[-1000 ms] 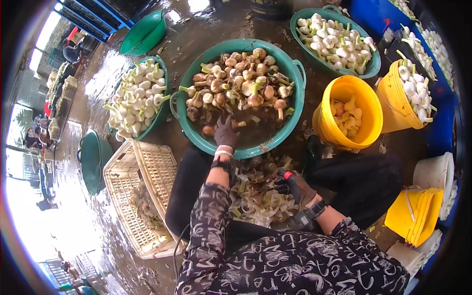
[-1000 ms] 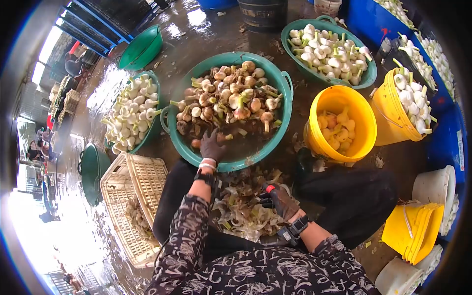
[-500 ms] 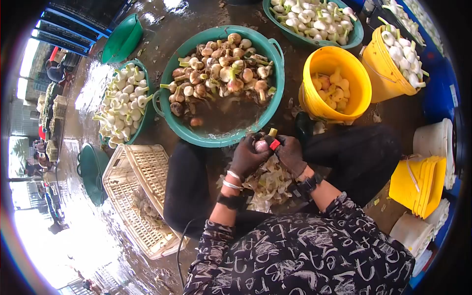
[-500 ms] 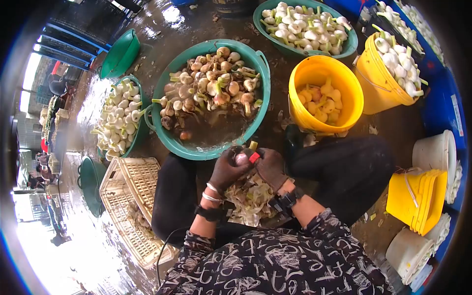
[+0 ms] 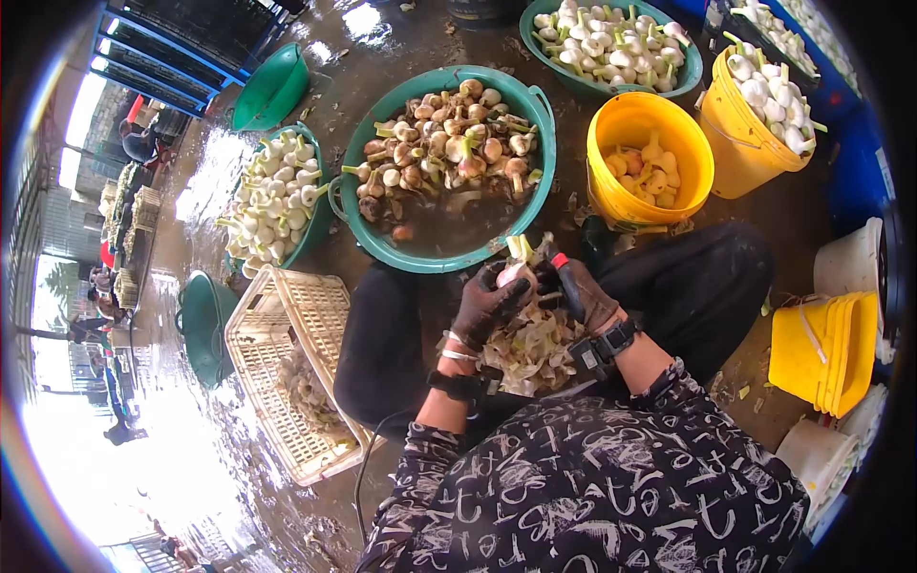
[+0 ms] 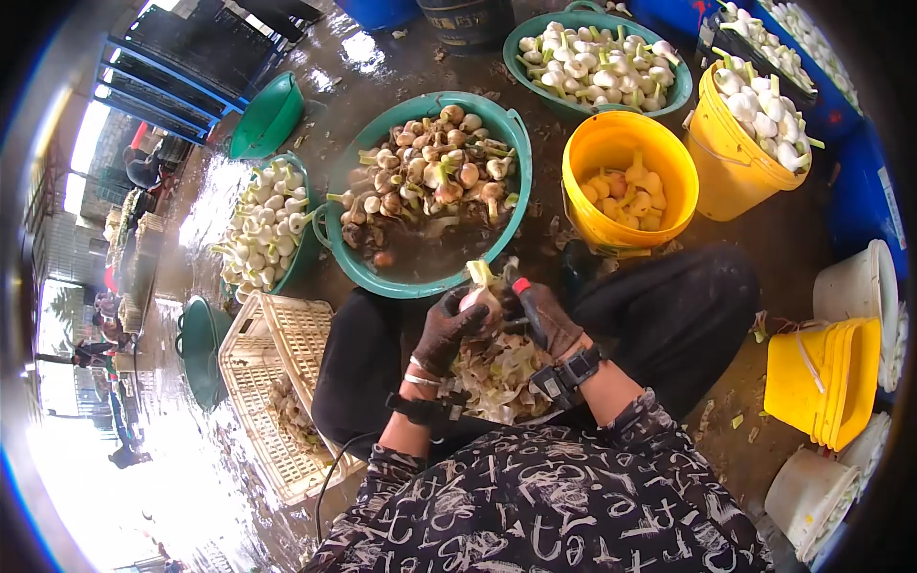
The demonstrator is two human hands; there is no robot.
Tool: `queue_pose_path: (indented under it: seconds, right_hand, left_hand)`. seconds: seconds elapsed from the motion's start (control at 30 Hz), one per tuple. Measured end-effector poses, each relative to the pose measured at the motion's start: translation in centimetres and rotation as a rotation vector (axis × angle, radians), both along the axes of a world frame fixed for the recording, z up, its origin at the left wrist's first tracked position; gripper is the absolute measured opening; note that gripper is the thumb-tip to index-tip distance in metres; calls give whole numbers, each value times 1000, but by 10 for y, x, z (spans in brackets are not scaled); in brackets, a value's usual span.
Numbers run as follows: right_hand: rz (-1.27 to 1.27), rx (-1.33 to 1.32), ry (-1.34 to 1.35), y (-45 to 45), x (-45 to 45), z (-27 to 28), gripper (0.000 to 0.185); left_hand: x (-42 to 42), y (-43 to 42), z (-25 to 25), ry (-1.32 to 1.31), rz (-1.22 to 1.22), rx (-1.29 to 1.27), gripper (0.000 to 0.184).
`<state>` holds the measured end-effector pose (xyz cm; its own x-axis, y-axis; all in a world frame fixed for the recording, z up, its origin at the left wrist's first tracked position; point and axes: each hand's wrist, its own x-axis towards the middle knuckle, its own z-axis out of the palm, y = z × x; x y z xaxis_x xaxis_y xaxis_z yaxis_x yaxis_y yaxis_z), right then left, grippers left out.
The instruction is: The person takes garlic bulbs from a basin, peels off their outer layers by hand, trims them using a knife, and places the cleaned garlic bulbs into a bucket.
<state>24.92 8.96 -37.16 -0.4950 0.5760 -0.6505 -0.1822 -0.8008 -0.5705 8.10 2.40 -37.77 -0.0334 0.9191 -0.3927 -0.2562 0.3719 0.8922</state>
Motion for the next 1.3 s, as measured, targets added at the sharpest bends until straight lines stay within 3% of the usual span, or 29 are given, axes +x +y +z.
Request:
queue_pose_path:
  seconds: [0.03,0.13,0.2,0.23,0.27,0.33,0.37,0.43,0.47,0.53,0.57,0.67,0.73,0.77,0.8,0.83,0.87,0.93,0.97,1.0,1.03,1.07,1.13,1.17,1.27,1.3]
  right_hand:
    - [1,2,3,-3,-2,6,28]
    - [142,353,152,-14,3,4,34]
    - [235,241,124,-9,16,-32,35]
    - [414,677,-41,-9,18,-29,28]
    - [417,674,-38,-9,19,-36,28]
    - [419,928,-4,-9,19,-59,21]
    - [415,929,-1,-7,19,-69,21]
    - [367,432,165,-6,20,-75,20]
    - [364,429,164,-5,23,-77,20]
    - [494,1130,6,-1,25,-59,17]
    - [495,1130,5,-1,26,-54,17]
    - [530,971,31,-2,24,-52,19]
    - [513,570,111,-7,22,-69,23]
    - [514,566,110,-7,18,-84,23]
    - [513,215,563,-5,10,-89,16]
    - [483,-160,998,-4,5,-92,22]
    - [487,-164,996,-7,8,-95,22]
    - [438,729,165,-17,5,-26,31]
    - [447,728,165,-15,7,-31,31]
    - [440,511,243,-11,7,-33,34]
    - [427,293,317,-8,6,-34,37]
    - [432,295,317,-9,5,-36,37]
    - [270,429,356,-16,2,-6,37]
    - [250,264,515,-17,3,2,40]
    - [201,323,408,-17,6,-17,42]
    - [210,325,409,-15,5,-22,42]
  left_hand:
    - [7,-1,-7,105,11,88,49]
    - [15,-9,-6,307,-25,204,59]
    - [16,-6,21,1074,85,540,62]
    - [17,-7,38,1074,-20,553,61]
    - [14,-10,32,1076,-20,548,61]
    - [8,-14,19,1258,-354,589,55]
    - [9,-18,16,1275,-339,552,49]
    - [16,-20,19,1337,-299,562,47]
    - [18,-21,20,1398,-255,572,45]
    - [20,-20,14,1440,-295,604,43]
    - [20,-20,10,1484,-329,634,41]
    - [18,-23,-6,1373,-327,553,35]
    - [16,-24,-7,1273,-301,540,31]
    - [15,-24,-7,1174,-271,529,27]
    - [14,-25,-7,1172,-268,525,27]
    - [11,-26,-6,965,-247,323,24]
    - [8,-26,-4,755,-221,126,22]
    - [0,-26,-7,606,-195,50,25]
    - [-4,-27,-7,369,-138,-28,24]
    - [-8,-28,-9,134,-82,-102,23]
    - [-9,-31,-10,83,-70,-92,19]
    - [-9,-34,-12,83,-65,-90,19]
    - [-5,-38,-6,758,-103,443,21]
    - [-6,-45,-15,836,-50,346,29]
    - [-3,-44,-2,902,25,203,34]
    - [-6,-43,-2,860,61,335,36]
